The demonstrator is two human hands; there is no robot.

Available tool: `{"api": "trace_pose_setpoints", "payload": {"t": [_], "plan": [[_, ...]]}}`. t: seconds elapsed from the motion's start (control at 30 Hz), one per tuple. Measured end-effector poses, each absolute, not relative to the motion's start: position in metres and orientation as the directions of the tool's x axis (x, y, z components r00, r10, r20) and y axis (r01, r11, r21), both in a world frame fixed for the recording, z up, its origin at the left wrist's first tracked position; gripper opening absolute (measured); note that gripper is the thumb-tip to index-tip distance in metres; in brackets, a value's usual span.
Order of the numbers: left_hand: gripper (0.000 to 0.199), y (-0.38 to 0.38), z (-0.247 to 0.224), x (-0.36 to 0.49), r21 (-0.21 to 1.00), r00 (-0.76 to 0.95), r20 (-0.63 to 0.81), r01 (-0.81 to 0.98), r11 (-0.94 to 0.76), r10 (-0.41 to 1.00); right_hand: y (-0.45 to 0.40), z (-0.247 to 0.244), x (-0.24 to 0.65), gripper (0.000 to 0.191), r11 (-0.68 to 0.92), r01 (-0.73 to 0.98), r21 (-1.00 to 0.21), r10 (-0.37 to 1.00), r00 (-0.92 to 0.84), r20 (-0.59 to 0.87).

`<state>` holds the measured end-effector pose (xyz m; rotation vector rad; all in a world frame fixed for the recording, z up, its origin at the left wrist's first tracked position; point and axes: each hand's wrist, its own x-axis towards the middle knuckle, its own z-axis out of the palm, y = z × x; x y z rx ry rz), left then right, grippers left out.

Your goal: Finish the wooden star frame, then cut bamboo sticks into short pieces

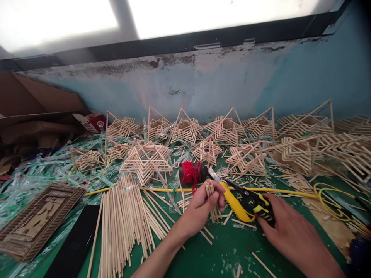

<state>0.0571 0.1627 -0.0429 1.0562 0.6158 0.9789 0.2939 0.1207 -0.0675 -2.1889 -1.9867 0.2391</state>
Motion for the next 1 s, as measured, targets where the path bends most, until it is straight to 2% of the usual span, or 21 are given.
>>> {"api": "trace_pose_setpoints", "payload": {"t": [0.1, 0.23, 0.33, 0.43, 0.57, 0.67, 0.8, 1.0], "plan": [[0.029, 0.165, -0.042, 0.057, 0.926, 0.441, 0.047, -0.355, 0.126, 0.896, 0.125, -0.078, 0.305, 0.048, 0.003, 0.961, -0.276, 0.997, 0.019, 0.077], [0.027, 0.166, -0.042, 0.057, 0.934, 0.449, 0.07, -0.343, 0.099, 0.891, 0.129, -0.059, 0.302, 0.045, 0.126, 0.926, -0.355, 0.974, -0.047, 0.222], [0.029, 0.166, -0.041, 0.057, 0.948, 0.479, 0.047, -0.298, 0.112, 0.876, 0.129, -0.031, 0.284, 0.027, 0.177, 0.815, -0.551, 0.952, 0.0, 0.306], [0.028, 0.165, -0.037, 0.056, 0.965, 0.498, 0.049, -0.248, 0.088, 0.866, 0.13, -0.01, 0.259, 0.019, 0.328, 0.633, -0.701, 0.934, -0.103, 0.343], [0.023, 0.163, -0.027, 0.053, 0.985, 0.515, 0.154, -0.151, -0.087, 0.843, 0.136, 0.0, 0.23, 0.02, 0.447, 0.497, -0.744, 0.894, -0.272, 0.355], [0.023, 0.163, -0.023, 0.051, 0.971, 0.529, 0.238, -0.13, -0.199, 0.815, 0.141, -0.003, 0.219, 0.023, 0.517, 0.422, -0.745, 0.856, -0.279, 0.436], [0.02, 0.165, -0.025, 0.05, 0.982, 0.541, 0.176, -0.033, -0.188, 0.823, 0.144, -0.009, 0.215, 0.022, 0.566, 0.376, -0.734, 0.824, -0.224, 0.521], [0.026, 0.167, -0.032, 0.05, 0.979, 0.599, 0.116, 0.065, -0.192, 0.793, 0.143, -0.017, 0.213, 0.014, 0.532, 0.364, -0.764, 0.846, -0.205, 0.492]]}}
